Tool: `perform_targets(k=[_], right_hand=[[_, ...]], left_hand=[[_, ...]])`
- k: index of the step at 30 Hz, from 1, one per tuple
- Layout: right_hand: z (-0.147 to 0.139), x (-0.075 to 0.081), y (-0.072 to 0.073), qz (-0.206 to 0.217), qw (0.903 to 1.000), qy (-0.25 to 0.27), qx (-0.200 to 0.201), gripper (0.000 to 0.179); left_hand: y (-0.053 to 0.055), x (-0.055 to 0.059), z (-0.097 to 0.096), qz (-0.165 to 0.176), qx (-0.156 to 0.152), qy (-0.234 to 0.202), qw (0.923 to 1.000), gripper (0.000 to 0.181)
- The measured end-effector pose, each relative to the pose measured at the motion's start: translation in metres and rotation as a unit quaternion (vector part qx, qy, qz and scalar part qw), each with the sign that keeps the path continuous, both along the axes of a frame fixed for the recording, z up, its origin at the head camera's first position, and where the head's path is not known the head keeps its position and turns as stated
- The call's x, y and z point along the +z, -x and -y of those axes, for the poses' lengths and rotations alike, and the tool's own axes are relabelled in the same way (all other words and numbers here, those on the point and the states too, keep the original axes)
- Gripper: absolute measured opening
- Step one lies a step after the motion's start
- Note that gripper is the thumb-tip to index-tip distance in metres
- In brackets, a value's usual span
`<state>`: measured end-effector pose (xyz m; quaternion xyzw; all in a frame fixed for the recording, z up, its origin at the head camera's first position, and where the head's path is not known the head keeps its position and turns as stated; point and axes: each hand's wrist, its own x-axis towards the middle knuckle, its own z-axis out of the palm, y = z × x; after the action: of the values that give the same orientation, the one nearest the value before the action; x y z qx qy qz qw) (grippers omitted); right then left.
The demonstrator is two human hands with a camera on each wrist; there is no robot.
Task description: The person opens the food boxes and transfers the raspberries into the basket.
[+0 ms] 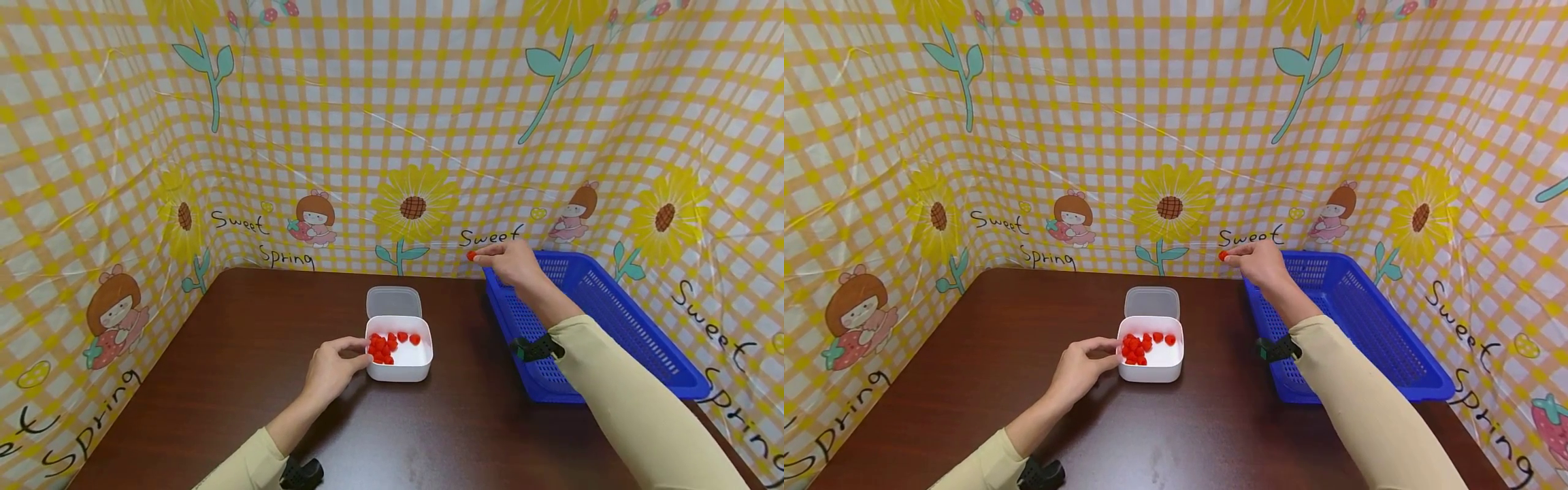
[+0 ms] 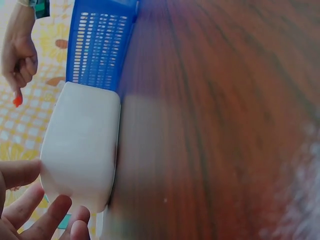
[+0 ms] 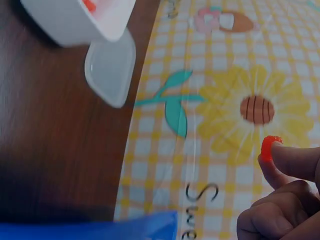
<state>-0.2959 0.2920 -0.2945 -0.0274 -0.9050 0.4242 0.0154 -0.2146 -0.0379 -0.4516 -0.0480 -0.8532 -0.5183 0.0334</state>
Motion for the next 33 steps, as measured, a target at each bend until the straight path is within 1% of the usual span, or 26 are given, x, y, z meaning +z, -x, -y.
perform_targets(k=[6, 12, 16, 20, 22, 27, 29, 33], right_hand=[[-0.025, 0.0, 0.012, 0.015, 0.9997, -0.018, -0.006, 0.04], [-0.046, -0.005, 0.024, 0.003, 0.999, -0.038, -0.023, 0.04], [-0.059, -0.006, 0.028, 0.011, 0.9978, -0.064, -0.016, 0.043], [-0.074, -0.007, 0.034, 0.026, 0.997, -0.071, -0.02, 0.047], [-0.08, -0.008, 0.036, 0.023, 0.9966, -0.077, -0.021, 0.046], [-0.095, -0.016, 0.04, 0.028, 0.9936, -0.109, -0.01, 0.046], [-0.102, -0.022, 0.04, 0.029, 0.9927, -0.117, -0.009, 0.043], [-0.115, -0.036, 0.041, 0.029, 0.9927, -0.116, -0.018, 0.037]], left_hand=[[0.001, 0.0, 0.0, 0.004, 0.002, 0.005, 1.0, 0.026], [0.001, 0.001, 0.001, -0.002, 0.003, 0.011, 0.9999, 0.025], [0.001, 0.002, 0.002, 0.003, 0.001, 0.007, 1.0, 0.025], [0.004, 0.003, 0.002, 0.004, -0.003, 0.006, 1.0, 0.026], [0.005, 0.004, 0.002, 0.001, -0.002, 0.01, 0.9999, 0.026], [0.007, 0.004, 0.003, 0.0, 0.0, 0.007, 1.0, 0.026], [0.006, 0.002, 0.003, 0.0, -0.002, 0.005, 1.0, 0.026], [0.004, -0.002, 0.003, -0.003, -0.004, 0.001, 1.0, 0.026]])
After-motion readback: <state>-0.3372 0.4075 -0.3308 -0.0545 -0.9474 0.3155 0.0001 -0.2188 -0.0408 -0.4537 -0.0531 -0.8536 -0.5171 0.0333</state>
